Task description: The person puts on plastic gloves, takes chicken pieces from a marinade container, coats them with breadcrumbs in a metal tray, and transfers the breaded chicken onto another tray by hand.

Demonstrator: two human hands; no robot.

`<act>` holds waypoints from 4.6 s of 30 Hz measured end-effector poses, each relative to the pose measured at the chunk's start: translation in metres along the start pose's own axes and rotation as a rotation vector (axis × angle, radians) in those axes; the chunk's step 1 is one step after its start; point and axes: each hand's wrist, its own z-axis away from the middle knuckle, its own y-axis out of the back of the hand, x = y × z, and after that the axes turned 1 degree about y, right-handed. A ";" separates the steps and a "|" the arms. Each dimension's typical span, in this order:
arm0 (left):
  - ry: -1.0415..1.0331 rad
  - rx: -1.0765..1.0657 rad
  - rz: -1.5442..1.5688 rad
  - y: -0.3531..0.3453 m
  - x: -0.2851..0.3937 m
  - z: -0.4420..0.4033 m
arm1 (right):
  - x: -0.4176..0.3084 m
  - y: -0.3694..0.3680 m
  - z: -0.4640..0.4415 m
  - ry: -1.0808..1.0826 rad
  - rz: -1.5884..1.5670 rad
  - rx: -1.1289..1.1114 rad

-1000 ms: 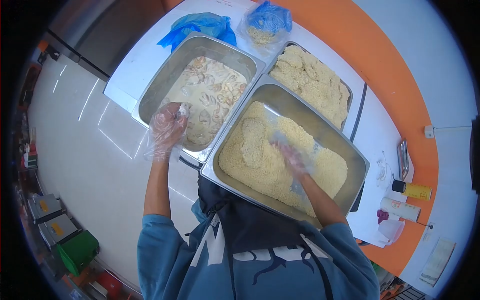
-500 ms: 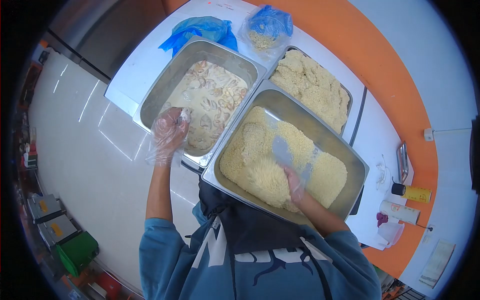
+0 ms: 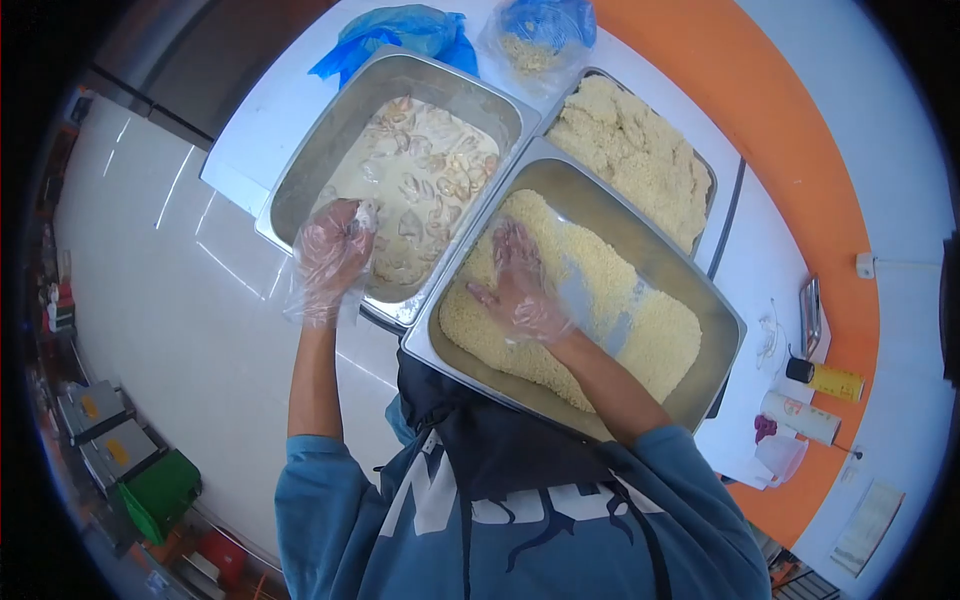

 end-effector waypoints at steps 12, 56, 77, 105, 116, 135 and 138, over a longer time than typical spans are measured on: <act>-0.106 0.080 0.056 -0.003 -0.003 0.002 | 0.135 0.006 0.043 -0.005 -0.654 0.161; -0.107 0.011 0.058 -0.001 -0.003 -0.001 | 0.009 0.011 0.019 0.075 -0.083 -0.091; -0.072 0.078 0.115 0.004 0.012 0.001 | -0.051 0.013 0.026 -0.210 -0.541 -0.656; -0.096 0.083 0.121 0.003 0.010 -0.001 | 0.051 0.022 0.023 -0.028 -0.189 0.287; -0.050 0.059 0.090 0.003 0.012 0.000 | 0.024 -0.001 0.023 -0.028 -0.448 0.184; -0.009 0.004 0.082 0.006 0.015 0.000 | -0.012 -0.019 0.027 0.061 0.133 -0.003; -0.021 -0.005 0.065 0.005 0.010 0.001 | -0.006 -0.012 0.027 -0.085 -0.012 0.006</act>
